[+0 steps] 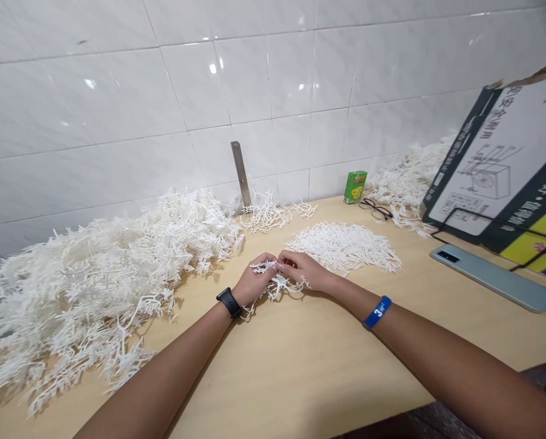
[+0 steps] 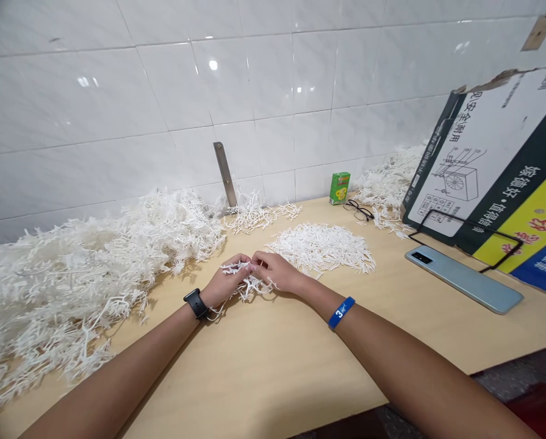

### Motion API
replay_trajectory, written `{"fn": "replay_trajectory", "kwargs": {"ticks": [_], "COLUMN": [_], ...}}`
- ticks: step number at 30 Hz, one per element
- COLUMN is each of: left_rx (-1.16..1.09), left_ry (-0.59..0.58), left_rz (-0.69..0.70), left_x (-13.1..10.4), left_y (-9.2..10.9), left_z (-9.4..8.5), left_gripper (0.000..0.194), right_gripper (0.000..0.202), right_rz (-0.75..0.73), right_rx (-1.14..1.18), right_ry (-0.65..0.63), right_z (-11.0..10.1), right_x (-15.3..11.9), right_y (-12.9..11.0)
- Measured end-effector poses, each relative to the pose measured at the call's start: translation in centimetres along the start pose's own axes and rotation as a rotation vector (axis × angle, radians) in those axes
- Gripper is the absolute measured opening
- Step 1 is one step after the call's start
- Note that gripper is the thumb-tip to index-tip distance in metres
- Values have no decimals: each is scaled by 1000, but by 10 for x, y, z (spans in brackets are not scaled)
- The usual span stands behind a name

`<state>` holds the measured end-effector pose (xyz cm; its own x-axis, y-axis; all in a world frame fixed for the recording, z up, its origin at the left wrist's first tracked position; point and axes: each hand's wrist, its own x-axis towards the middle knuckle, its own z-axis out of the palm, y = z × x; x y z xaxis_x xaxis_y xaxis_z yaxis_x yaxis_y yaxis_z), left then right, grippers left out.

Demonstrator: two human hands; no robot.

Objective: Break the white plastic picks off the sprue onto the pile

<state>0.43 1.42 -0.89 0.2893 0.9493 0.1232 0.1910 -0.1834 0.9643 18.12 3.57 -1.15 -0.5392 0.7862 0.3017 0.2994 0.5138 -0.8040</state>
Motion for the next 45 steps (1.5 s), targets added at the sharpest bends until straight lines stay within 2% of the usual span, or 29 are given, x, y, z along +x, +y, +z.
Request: {"fn": "replay_trajectory", "kwargs": {"ticks": [10,16,20,24,32,40,45], "left_rx": [-85,-95,-130,-103,-73,-40,6], "left_ry": [-34,-7,-8,-11,-37,-75,-117], "left_rz": [-13,-30,-48,-41,-16,40,100], "left_x": [1,-1,-1,-1,1,0,0], "left_y": [-1,3,6,5,0,2,1], "left_z": [0,1,2,1,1,-1,-1], "left_gripper": [40,38,38,39,40,37,38], "right_gripper": [12,22,22,28,26,25,27], "right_rz": [66,-47,-82,-46,82,77,154], "right_rx": [-66,-265,-195,-78,2,-11,74], "right_ry": [39,69,43,43,110,212,208], "right_z": [2,1,-2,-3,-1,5,7], "right_x": [1,3,2,3,5,5,5], "right_y": [3,3,1,1,3,-2,-6]}}
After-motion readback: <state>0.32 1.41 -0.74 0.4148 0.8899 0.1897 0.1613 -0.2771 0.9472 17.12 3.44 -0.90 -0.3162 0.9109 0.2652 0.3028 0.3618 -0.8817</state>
